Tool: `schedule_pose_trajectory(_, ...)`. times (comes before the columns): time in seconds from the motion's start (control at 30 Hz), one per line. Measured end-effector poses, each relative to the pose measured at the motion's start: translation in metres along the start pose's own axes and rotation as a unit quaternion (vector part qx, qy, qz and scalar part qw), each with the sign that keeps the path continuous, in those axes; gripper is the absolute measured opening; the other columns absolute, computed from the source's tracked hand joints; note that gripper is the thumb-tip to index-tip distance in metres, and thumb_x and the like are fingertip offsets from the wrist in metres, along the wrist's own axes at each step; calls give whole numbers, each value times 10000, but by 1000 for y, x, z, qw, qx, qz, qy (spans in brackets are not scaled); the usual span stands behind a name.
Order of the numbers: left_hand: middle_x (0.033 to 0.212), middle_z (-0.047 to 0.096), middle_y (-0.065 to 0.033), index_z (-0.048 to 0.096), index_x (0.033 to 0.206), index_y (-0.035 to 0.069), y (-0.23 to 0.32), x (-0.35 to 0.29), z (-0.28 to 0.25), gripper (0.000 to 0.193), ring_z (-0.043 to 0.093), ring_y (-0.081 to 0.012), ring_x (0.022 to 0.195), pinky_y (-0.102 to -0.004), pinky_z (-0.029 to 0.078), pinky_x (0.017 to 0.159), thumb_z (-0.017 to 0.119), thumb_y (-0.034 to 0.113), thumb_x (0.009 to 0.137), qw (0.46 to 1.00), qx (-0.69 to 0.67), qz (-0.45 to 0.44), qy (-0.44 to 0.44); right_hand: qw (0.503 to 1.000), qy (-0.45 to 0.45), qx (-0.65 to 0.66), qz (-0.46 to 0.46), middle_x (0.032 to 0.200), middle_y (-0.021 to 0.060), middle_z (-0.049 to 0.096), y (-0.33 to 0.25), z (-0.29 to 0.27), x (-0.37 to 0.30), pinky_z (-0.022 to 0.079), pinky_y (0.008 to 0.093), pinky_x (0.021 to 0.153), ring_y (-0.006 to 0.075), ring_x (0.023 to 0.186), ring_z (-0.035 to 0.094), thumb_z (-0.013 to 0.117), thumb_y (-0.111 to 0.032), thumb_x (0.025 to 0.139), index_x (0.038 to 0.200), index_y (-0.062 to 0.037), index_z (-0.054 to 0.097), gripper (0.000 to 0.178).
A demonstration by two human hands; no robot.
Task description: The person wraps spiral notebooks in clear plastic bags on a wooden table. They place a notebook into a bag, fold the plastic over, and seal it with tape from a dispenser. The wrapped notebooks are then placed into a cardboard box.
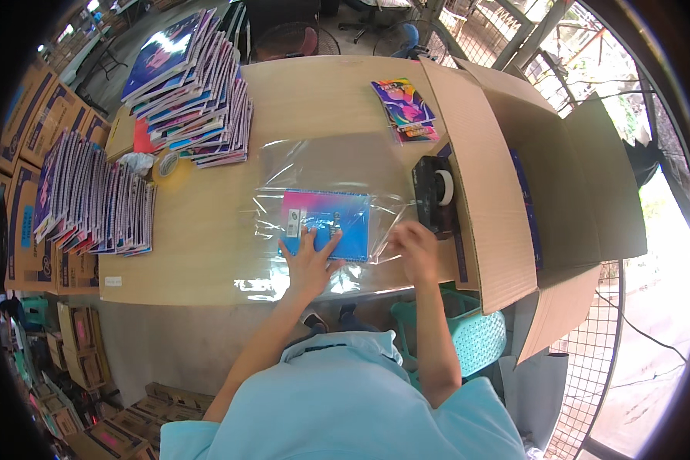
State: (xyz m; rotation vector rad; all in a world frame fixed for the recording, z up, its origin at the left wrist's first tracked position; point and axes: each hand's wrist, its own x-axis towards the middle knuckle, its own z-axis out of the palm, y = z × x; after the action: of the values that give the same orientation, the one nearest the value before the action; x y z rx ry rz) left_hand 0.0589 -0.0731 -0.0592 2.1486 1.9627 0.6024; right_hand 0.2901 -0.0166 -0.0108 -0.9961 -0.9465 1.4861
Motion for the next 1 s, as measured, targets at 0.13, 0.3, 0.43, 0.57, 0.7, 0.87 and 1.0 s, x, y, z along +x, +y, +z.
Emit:
schedule_pose_trajectory(0.13, 1354, 443, -190, 493, 1388, 336, 1, -1, 5, 656, 347, -400, 1361, -802, 142, 993, 691, 500, 784, 1000, -8, 9, -1, 800, -349, -478, -96, 687, 143, 653, 12, 77, 78, 465, 354, 546, 271, 577, 601, 714, -242, 781, 806, 21, 665, 269)
schedule_pose_trajectory(0.3, 1364, 419, -174, 481, 1393, 357, -3, -2, 2, 715, 312, -406, 1378, -808, 138, 991, 741, 500, 743, 999, -19, -1, -44, 529, -448, -720, -26, 761, 159, 687, 66, 107, 115, 539, 409, 645, 331, 712, 679, 773, -339, 675, 837, -24, 709, 359)
schedule_pose_trajectory(0.43, 1357, 411, -170, 484, 1391, 352, -6, -2, 0, 729, 318, -403, 1373, -815, 136, 985, 755, 498, 730, 999, -19, 13, -35, 508, -369, -771, -103, 844, 150, 704, 72, 111, 113, 558, 433, 686, 336, 826, 697, 805, -443, 639, 845, -61, 726, 441)
schedule_pose_trajectory(0.57, 1371, 413, -183, 477, 1396, 350, -5, -3, -6, 732, 323, -400, 1373, -815, 144, 981, 747, 515, 736, 999, -13, 15, -50, 491, -326, -808, -26, 983, 138, 687, 44, 103, 112, 532, 477, 784, 311, 1006, 653, 818, -572, 575, 953, -82, 715, 627)
schedule_pose_trajectory(0.7, 1379, 427, -195, 452, 1416, 346, -9, -1, -6, 727, 334, -400, 1369, -806, 124, 994, 716, 533, 765, 998, -51, 8, -25, 506, -205, -834, -77, 1160, 115, 627, 24, 60, 98, 449, 512, 936, 285, 1179, 550, 803, -648, 536, 1099, -115, 664, 787)
schedule_pose_trajectory(0.87, 1393, 418, -229, 396, 1453, 336, -19, -4, -4, 728, 337, -400, 1366, -789, 105, 1009, 695, 495, 808, 997, -42, -58, -30, 415, -69, -897, -133, 1148, 113, 551, 26, -63, 52, 424, 491, 873, 303, 1086, 533, 768, -336, 720, 1155, -129, 596, 511)
schedule_pose_trajectory(1.0, 1403, 405, -246, 364, 1472, 151, -72, -57, -9, 732, 355, -382, 1348, -743, 152, 1032, 646, 447, 865, 961, 55, -253, 93, 626, -3, -764, -156, 1096, 129, 569, -46, -14, 4, 420, 461, 893, 315, 1066, 536, 771, -265, 720, 1117, -108, 608, 457)
